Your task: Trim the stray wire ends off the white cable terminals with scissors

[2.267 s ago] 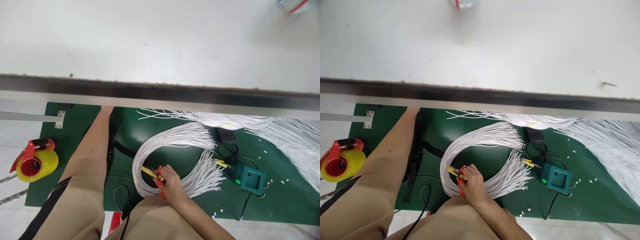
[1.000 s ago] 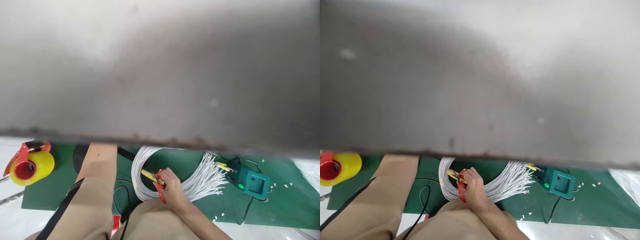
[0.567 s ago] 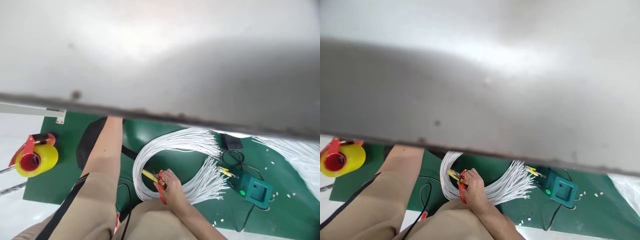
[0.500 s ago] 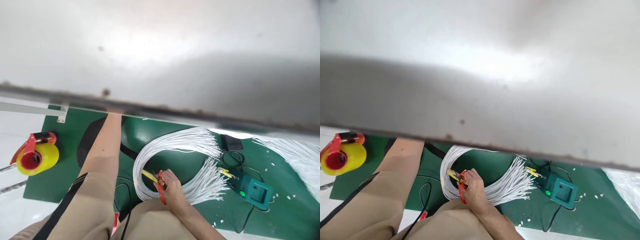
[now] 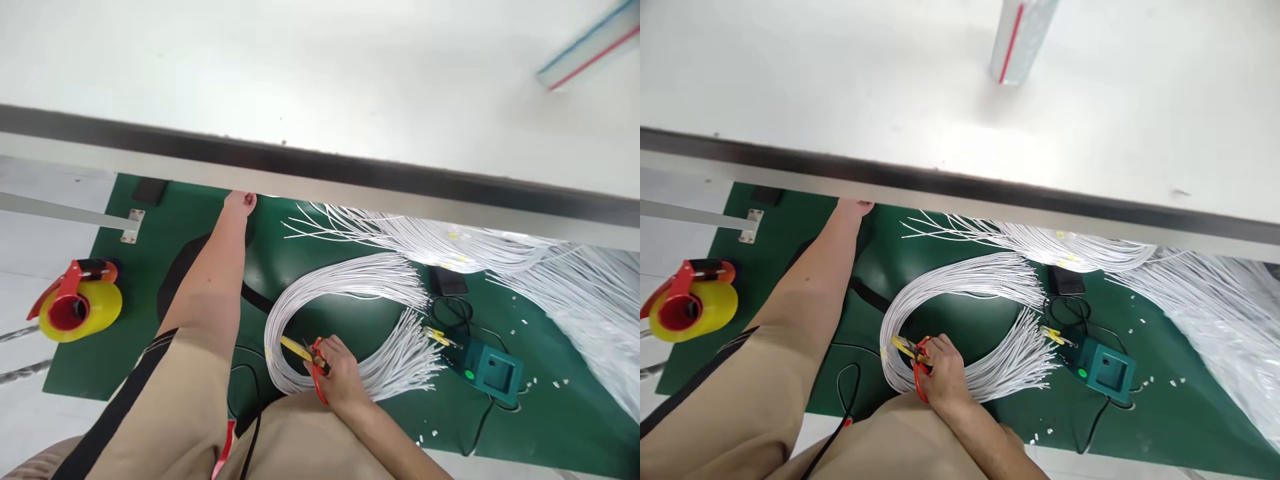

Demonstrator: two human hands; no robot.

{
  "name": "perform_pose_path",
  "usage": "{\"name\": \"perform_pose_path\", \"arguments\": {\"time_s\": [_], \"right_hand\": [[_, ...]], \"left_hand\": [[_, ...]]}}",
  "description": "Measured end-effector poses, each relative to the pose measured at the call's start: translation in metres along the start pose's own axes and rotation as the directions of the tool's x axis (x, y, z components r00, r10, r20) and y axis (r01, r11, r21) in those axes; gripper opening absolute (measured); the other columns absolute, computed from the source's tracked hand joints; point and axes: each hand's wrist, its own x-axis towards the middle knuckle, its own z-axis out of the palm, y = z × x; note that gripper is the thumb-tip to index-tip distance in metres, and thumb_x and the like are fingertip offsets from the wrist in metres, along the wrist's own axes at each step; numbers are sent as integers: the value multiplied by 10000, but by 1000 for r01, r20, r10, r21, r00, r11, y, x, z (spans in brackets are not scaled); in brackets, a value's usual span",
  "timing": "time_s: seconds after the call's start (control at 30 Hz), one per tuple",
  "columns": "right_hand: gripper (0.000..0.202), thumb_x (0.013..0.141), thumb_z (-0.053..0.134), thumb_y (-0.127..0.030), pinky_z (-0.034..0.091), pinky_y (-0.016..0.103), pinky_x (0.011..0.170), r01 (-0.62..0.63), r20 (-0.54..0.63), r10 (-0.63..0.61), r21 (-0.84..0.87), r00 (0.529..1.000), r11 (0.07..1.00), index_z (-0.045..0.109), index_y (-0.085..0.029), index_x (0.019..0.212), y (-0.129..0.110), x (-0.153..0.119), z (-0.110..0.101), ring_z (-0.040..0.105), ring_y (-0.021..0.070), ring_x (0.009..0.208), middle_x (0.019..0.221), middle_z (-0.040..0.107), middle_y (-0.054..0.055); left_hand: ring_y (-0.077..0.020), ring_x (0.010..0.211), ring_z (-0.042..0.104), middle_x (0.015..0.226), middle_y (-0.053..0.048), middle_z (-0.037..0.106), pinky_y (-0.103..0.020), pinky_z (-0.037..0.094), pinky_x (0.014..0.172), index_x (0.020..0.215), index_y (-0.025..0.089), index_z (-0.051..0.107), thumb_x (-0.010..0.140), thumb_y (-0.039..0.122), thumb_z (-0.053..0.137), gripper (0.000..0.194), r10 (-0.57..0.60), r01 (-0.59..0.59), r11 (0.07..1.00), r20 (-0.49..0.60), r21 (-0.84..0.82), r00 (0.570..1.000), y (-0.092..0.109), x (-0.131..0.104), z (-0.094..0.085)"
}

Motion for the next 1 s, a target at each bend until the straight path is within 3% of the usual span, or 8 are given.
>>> {"name": "perform_pose_path", "arguments": {"time_s": [0.17, 0.27, 0.43, 0.47, 0.57, 0.63, 0.73, 1.0], "right_hand": [[193, 743, 591, -126, 365, 273, 596, 28, -91, -26, 25, 996, 999, 448, -201, 638, -9, -18, -12, 471, 161, 693, 691, 573, 19], [232, 761, 605, -180, 359, 279, 603, 25, -189, -16, 45, 982, 999, 424, -206, 617, -18, -30, -21, 466, 162, 686, 653, 534, 10], [242, 749, 636, -244, 373, 284, 622, 15, -314, 14, 88, 949, 996, 439, -212, 612, -30, -51, -30, 493, 165, 709, 698, 564, 15], [235, 756, 633, -256, 376, 283, 623, 30, -327, 3, 96, 945, 995, 448, -213, 617, -32, -57, -31, 498, 167, 720, 709, 573, 18], [233, 775, 622, -288, 365, 280, 607, 79, -374, -42, 85, 926, 993, 457, -215, 627, -40, -77, -33, 495, 172, 728, 706, 579, 18], [221, 778, 614, -267, 357, 278, 601, 107, -410, -76, 52, 909, 993, 457, -215, 633, -44, -92, -33, 484, 167, 718, 705, 577, 15], [202, 783, 605, -233, 353, 277, 613, 146, -451, -139, -20, 882, 989, 459, -212, 644, -46, -111, -31, 469, 161, 713, 713, 575, 12], [112, 830, 579, -283, 350, 291, 658, 192, -528, -248, -159, 812, 968, 551, -206, 756, -41, -149, -26, 477, 183, 765, 765, 597, 40]], "left_hand": [[-158, 885, 604, 1075, -80, 602, -336, 527, 753, 1122, 140, 565, 881, 298, 550, 289, -7, 8, 994, -12, 105, 1000, -15, -58, -6], [-68, 707, 580, 875, -27, 628, -210, 479, 688, 968, 157, 623, 809, 184, 625, 161, -6, -20, 979, 128, 204, 992, -38, -134, -31], [-105, 786, 600, 888, -44, 662, -212, 470, 735, 901, 158, 692, 715, 229, 724, 201, 39, -184, 904, 354, 386, 935, -73, -281, -85], [-118, 809, 602, 916, -47, 661, -232, 478, 752, 931, 170, 688, 762, 269, 679, 197, 160, -361, 813, 420, 458, 893, -79, -307, -93], [-177, 974, 589, 1042, -69, 622, -295, 502, 804, 1015, 193, 669, 844, 283, 564, 220, 442, -741, 475, 599, 475, 667, -94, -366, -109], [-188, 1025, 575, 1094, -82, 601, -315, 505, 835, 1100, 201, 642, 872, 266, 517, 268, 496, -836, 289, 674, 466, 547, -102, -392, -114], [-194, 1066, 571, 1138, -92, 601, -342, 480, 919, 1153, 200, 621, 888, 251, 487, 301, 513, -880, 134, 728, 456, 456, -111, -417, -119], [-222, 1078, 590, 1163, -57, 643, -348, 428, 977, 1084, 280, 679, 867, 288, 525, 266, 561, -874, 94, 700, 476, 441, -124, -458, -122]]}}
